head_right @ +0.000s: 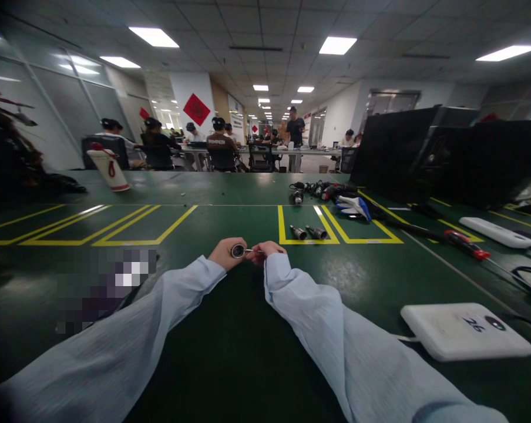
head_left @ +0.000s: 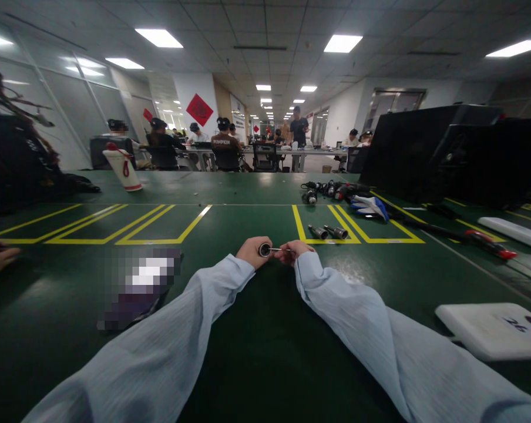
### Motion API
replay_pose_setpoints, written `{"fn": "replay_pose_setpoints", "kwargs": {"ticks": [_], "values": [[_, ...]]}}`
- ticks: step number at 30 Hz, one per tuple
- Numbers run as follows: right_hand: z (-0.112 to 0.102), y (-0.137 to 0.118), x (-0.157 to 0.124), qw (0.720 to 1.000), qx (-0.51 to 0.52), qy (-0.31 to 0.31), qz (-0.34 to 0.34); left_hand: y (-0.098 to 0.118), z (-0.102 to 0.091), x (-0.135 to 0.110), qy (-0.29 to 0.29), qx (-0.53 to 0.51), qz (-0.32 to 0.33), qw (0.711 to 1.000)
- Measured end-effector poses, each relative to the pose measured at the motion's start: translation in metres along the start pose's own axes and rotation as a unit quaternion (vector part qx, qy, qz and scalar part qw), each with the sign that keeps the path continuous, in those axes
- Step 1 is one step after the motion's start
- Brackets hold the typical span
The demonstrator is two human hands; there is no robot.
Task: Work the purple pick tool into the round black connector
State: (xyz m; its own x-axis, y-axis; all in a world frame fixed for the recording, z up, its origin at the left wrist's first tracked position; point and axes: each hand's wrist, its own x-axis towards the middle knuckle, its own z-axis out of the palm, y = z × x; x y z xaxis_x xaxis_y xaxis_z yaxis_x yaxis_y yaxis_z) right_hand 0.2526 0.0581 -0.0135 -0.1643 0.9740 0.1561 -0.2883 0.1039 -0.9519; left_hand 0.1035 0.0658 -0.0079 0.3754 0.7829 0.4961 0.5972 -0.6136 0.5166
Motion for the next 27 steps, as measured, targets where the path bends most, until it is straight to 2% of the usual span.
{"fn": "replay_pose_setpoints", "kwargs": {"ticks": [3,6,8,10,13,16,22,27], "values": [[0.002,-0.003,-0.012,1.0,-0.008,0.016,-0.021,0.0,0.0,0.0,-0.004,0.003,0.002,1.0],[0.007,-0.007,-0.021,0.985,-0.118,0.052,-0.112,-0.001,0.0,0.0,-0.01,0.008,0.005,1.0],[0.011,-0.009,-0.024,0.972,-0.172,0.071,-0.145,-0.001,0.0,0.0,-0.015,0.013,0.007,1.0],[0.012,-0.011,-0.024,0.979,-0.149,0.068,-0.119,-0.001,-0.001,0.0,-0.021,0.019,0.009,1.0],[0.009,-0.016,-0.021,0.996,-0.053,0.051,-0.041,0.0,-0.001,-0.001,-0.03,0.028,0.011,0.999],[0.006,-0.019,-0.019,0.999,-0.013,0.048,-0.006,0.0,-0.001,0.0,-0.033,0.036,0.009,0.999],[0.009,-0.016,-0.021,0.998,-0.011,0.059,-0.017,-0.001,0.0,0.0,-0.014,0.037,-0.005,0.999],[0.013,-0.01,-0.022,0.988,-0.095,0.074,-0.094,-0.002,-0.001,0.0,-0.01,0.031,-0.005,0.999]]}}
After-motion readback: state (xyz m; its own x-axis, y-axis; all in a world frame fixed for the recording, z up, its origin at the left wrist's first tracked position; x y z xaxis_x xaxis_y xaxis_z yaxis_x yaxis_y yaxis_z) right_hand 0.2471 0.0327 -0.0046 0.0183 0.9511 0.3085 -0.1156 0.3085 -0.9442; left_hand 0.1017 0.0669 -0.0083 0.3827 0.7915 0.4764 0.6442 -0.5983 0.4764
